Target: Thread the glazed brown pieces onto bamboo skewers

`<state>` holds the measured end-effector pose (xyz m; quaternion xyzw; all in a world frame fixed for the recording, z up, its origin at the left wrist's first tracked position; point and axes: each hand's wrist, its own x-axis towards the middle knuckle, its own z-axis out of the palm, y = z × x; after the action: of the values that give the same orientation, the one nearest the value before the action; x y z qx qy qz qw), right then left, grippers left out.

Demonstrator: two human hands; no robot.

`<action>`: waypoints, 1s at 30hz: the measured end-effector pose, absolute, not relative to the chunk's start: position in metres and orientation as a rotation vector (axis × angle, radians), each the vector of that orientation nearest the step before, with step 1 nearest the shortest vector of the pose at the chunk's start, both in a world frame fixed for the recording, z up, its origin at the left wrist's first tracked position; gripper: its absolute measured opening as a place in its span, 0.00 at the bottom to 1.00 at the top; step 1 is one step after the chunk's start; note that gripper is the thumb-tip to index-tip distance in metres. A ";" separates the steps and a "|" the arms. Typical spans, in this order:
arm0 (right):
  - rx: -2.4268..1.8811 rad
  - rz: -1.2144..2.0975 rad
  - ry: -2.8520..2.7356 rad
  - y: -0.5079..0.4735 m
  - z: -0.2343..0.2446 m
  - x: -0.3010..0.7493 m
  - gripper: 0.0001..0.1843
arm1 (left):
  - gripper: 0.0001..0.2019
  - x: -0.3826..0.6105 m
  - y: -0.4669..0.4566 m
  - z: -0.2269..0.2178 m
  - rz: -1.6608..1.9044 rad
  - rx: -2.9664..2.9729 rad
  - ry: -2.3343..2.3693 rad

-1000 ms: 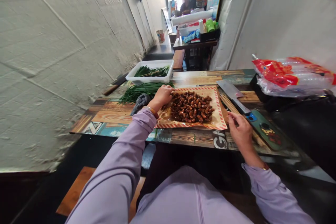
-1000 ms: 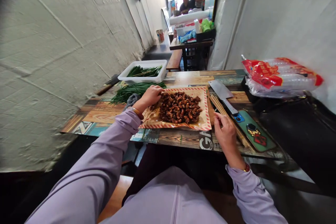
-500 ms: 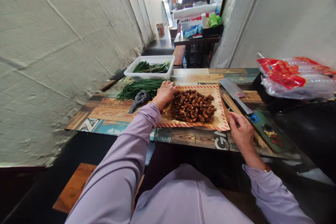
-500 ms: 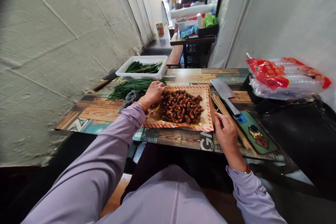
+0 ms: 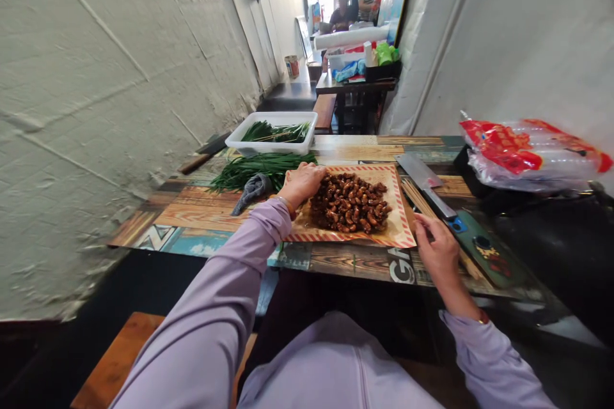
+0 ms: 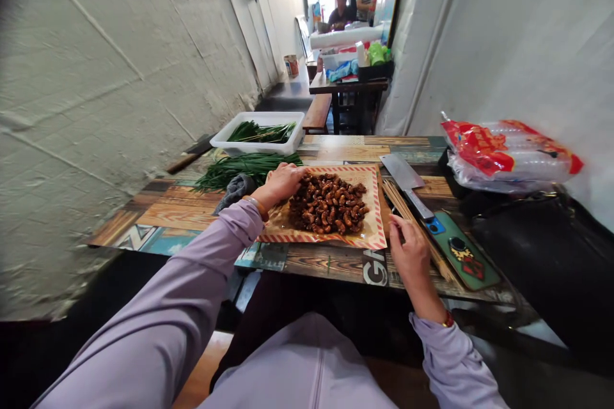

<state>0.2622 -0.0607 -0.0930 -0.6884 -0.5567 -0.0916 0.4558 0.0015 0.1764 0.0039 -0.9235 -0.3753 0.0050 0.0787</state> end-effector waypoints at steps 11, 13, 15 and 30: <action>-1.664 -0.246 -1.375 -0.061 -0.094 0.263 0.15 | 0.18 0.020 0.150 0.016 -0.053 -2.927 -1.075; -1.662 -0.254 -1.368 -0.061 -0.094 0.263 0.14 | 0.18 0.016 0.147 0.021 -0.149 -2.984 -1.080; -1.671 -0.249 -1.366 -0.062 -0.093 0.263 0.14 | 0.17 0.009 0.144 0.026 -0.253 -2.999 -1.138; -1.712 -0.302 -1.409 -0.068 -0.089 0.278 0.17 | 0.14 -0.068 0.102 0.009 -0.834 -2.955 -1.182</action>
<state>0.2779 -0.0677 -0.0893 -0.6884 -0.5663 -0.1214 0.4366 -0.0678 0.1015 0.0091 -0.8957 -0.3582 -0.2529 -0.0742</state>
